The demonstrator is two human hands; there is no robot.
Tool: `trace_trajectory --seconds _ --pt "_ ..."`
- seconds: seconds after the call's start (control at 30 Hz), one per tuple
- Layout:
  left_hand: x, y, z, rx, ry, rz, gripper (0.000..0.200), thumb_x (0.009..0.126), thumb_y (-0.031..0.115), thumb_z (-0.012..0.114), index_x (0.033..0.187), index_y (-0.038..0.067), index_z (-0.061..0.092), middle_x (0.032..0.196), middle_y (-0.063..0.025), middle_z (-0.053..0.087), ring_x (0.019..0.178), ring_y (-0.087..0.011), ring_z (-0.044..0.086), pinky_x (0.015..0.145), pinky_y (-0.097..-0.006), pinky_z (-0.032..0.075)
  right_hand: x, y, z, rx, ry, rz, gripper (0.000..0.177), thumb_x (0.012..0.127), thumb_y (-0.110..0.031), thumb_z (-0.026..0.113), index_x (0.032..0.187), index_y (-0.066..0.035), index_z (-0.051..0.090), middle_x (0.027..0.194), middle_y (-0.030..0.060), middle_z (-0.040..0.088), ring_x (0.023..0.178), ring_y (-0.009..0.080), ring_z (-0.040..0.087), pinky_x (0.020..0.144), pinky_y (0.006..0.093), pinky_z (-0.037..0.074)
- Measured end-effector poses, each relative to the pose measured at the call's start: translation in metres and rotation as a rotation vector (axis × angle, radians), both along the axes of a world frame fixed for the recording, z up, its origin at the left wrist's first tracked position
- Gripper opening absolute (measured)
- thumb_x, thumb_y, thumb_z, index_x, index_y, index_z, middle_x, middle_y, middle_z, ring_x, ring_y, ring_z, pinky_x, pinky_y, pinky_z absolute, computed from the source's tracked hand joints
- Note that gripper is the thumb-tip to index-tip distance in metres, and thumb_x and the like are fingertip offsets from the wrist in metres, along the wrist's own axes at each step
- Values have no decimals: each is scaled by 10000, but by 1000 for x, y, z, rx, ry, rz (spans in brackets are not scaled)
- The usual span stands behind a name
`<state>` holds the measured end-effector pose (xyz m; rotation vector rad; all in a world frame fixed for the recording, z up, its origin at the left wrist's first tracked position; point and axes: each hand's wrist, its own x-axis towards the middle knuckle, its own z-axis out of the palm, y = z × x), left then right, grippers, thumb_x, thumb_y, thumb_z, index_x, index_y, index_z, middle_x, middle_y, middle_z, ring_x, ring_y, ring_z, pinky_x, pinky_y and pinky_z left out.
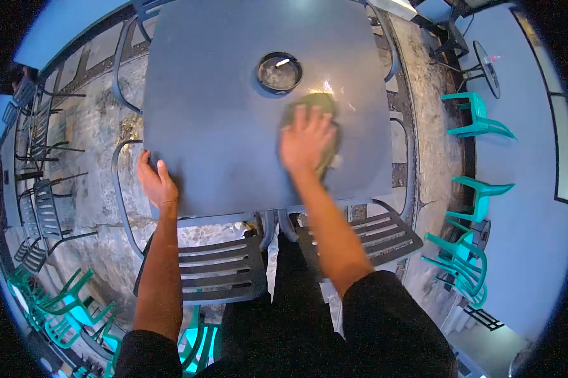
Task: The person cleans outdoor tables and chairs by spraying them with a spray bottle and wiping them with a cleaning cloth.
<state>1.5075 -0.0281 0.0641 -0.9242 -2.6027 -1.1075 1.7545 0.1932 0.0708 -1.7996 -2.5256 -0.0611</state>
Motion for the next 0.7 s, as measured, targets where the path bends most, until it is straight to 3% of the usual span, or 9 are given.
trace_trajectory --seconds 0.13,0.33,0.43,0.53,0.67,0.7 --pt "-2 1 -1 -12 9 -30 482 958 352 519 1258 -25 543 1347 -224 528 1247 -399 487 1070 -476 362 -39 -80 22 -192 166 303 652 940 -378 498 1521 -129 339 1579 215 261 1465 468 166 1170 625 126" --pt "-2 0 -12 44 -24 -89 451 997 347 496 1247 -25 546 1366 -207 524 1270 -359 478 1092 -444 340 38 -59 20 -359 364 963 610 876 -369 585 1445 -192 458 1533 139 372 1457 395 246 1134 634 208" --pt "-2 -1 -13 46 -59 -109 438 1003 334 481 1242 -25 556 1385 -205 506 1281 -347 464 1097 -441 329 110 18 28 -260 183 741 570 881 -380 543 1428 -227 490 1534 108 388 1452 343 289 1121 653 220" --pt "6 1 -8 -19 -29 -118 426 998 318 482 1233 -27 564 1399 -200 488 1293 -344 450 1097 -443 324 162 112 10 -38 189 480 573 875 -362 535 1427 -213 490 1522 102 401 1434 348 309 1120 645 231" --pt "2 1 -12 -37 -81 -119 407 987 297 490 1225 -25 565 1389 -203 482 1290 -356 445 1099 -433 320 161 221 -9 120 255 280 572 885 -368 525 1433 -209 486 1507 112 412 1422 353 320 1139 621 222" --pt "-5 -2 -12 -87 -56 -149 454 976 357 508 1258 6 566 1373 -203 513 1299 -353 461 1131 -497 263 151 236 -8 117 261 231 567 890 -369 520 1433 -211 486 1510 111 409 1425 351 316 1143 618 219"
